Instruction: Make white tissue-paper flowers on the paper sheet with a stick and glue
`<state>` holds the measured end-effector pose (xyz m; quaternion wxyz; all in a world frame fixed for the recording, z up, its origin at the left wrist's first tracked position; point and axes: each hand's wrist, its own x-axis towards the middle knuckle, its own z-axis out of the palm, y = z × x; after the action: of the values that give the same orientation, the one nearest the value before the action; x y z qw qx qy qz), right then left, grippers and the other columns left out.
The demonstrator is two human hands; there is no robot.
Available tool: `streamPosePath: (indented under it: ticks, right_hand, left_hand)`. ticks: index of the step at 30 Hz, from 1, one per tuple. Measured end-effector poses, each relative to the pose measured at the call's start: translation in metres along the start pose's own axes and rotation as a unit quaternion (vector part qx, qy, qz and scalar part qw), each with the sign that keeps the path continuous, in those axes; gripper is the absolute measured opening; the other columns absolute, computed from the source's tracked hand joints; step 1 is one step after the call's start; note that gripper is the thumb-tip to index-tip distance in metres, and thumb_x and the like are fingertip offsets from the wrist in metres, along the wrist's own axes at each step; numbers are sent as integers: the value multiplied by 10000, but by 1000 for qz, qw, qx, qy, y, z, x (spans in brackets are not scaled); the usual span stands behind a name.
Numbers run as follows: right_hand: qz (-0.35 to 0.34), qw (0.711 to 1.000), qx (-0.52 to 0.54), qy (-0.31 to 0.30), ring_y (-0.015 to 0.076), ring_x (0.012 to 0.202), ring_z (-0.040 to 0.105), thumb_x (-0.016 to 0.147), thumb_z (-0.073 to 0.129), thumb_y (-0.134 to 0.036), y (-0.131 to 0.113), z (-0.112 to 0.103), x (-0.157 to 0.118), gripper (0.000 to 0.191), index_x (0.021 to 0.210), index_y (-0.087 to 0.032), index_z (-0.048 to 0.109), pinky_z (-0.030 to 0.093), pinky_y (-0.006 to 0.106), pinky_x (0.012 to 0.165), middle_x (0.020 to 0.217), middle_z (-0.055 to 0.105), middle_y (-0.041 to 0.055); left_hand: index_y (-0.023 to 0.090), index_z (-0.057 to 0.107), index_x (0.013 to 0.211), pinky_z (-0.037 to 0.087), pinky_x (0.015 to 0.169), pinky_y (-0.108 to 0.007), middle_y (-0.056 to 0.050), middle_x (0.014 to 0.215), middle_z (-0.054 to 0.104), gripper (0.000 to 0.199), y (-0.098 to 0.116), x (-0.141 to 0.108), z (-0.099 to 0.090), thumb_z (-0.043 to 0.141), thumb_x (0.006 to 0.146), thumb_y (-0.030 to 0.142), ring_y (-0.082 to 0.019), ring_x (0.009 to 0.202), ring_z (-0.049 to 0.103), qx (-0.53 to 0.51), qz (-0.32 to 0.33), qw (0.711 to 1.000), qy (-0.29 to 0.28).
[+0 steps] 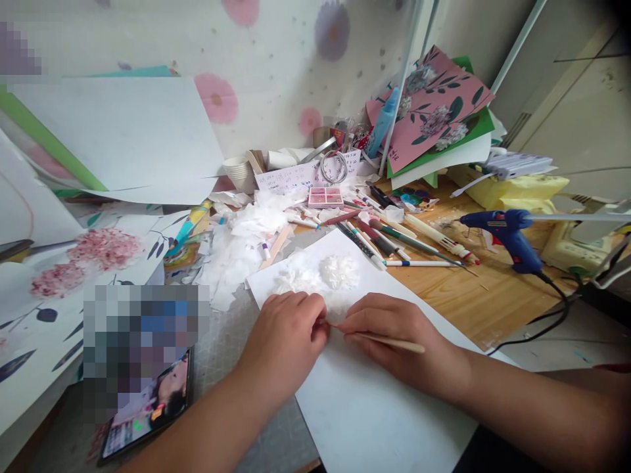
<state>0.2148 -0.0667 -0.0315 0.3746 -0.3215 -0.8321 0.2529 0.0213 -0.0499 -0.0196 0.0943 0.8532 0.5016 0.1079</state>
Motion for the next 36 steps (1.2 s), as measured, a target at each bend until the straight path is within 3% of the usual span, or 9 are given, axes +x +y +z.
streamPosePath:
  ticks: [3,13,19,26,28,32,36]
  right_hand:
    - [11,1000,-9,28,127,706,582,839,552,-98,1,-1,-1,102,860,-134,645,467,237,645,750,649,55]
    - [-16,995,-80,-49,183,789,586,884,501,-130,-1,1,1,173,949,-142,661,475,304,674,845,657,92]
    - [-26,996,-62,-60,188,808,587,863,500,-105,-3,-3,-2,180,945,-131,658,481,311,690,862,650,100]
    - [8,999,13,42,134,691,587,831,558,-101,-4,-13,-6,125,902,-185,619,471,246,626,769,630,42]
    - [25,997,7,77,137,689,585,854,539,-116,-6,-25,-7,116,872,-213,601,461,258,635,750,622,23]
    - [20,994,13,109,167,734,579,937,416,-219,-5,-54,0,211,780,-231,556,442,295,662,767,597,25]
    - [46,994,-80,62,143,612,535,956,362,-277,6,-61,43,317,705,-201,540,411,274,597,660,551,9]
  left_hand:
    - [198,518,710,351,673,-307,14,707,582,114,-1,0,1,509,759,94,-169,717,529,4,10,1000,-5]
    - [202,512,751,357,651,-294,16,710,579,105,-3,0,0,518,767,98,-164,702,530,4,8,1000,13]
    - [216,570,782,363,677,-296,14,744,579,143,-5,-1,-2,488,802,100,-167,745,539,16,43,999,-21]
    - [215,594,739,359,680,-309,13,728,591,167,-8,1,-9,489,763,88,-170,736,542,19,31,999,-34]
    - [220,601,732,356,696,-333,12,726,603,184,-11,2,-17,481,738,81,-184,746,547,29,9,999,-13]
    - [202,585,721,355,690,-353,-12,722,601,169,-9,-4,-28,466,727,83,-201,745,542,24,-37,994,104]
    - [192,571,722,346,684,-362,-24,712,567,158,9,-15,-22,454,750,90,-197,724,510,-21,53,988,141]
